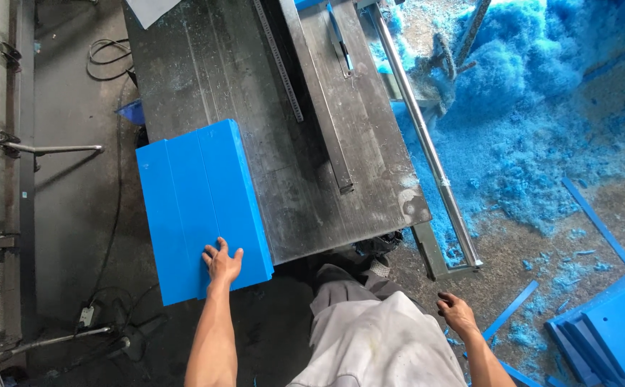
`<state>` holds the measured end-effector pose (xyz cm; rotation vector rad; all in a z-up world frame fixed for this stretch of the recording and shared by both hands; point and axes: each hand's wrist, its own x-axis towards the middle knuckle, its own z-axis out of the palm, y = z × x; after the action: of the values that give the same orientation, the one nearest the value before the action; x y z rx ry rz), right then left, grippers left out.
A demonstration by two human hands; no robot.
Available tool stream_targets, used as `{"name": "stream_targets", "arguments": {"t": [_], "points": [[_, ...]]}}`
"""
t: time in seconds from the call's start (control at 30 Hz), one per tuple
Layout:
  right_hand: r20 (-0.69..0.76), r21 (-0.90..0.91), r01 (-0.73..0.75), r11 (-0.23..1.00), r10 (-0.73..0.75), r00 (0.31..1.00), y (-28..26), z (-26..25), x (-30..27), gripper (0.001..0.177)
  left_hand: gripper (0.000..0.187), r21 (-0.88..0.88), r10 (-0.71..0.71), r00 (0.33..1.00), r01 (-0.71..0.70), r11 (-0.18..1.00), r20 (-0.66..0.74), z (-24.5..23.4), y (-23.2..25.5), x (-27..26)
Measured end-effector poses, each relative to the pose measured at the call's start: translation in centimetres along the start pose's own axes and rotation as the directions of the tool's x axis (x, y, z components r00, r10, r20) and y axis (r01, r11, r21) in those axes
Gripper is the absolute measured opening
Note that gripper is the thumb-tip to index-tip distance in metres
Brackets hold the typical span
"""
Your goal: Cutting large blue foam blocks into specific sizes using an industrial table saw.
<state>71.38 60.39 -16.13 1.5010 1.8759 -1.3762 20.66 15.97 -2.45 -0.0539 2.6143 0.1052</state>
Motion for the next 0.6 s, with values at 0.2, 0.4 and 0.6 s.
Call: {"name": "stream_targets", "arguments": {"t": [0.2,0.4,0.6], "points": [[0.003,-0.038,-0.014,0.999,0.014,1.000,-0.85,0.07,-0.22,0.045,0.090,-0.011,0.005,1.000,-0.005,1.000,-0.011,0.39,-0.21,0.10],[0.001,-0.009,0.019,1.000,-0.019,1.000,-0.38,-0.06,-0.13,0.044,0.091,-0.023,-0.002,1.000,0.001,1.000,-0.014,0.00,0.19,-0.45],[0.002,-0.013,0.026,1.000,-0.026,1.000,-0.68,-0.45,-0.75,0.044,0.092,-0.034,-0.017,1.000,0.017,0.999,-0.008,0.06,0.32,-0.38]]}}
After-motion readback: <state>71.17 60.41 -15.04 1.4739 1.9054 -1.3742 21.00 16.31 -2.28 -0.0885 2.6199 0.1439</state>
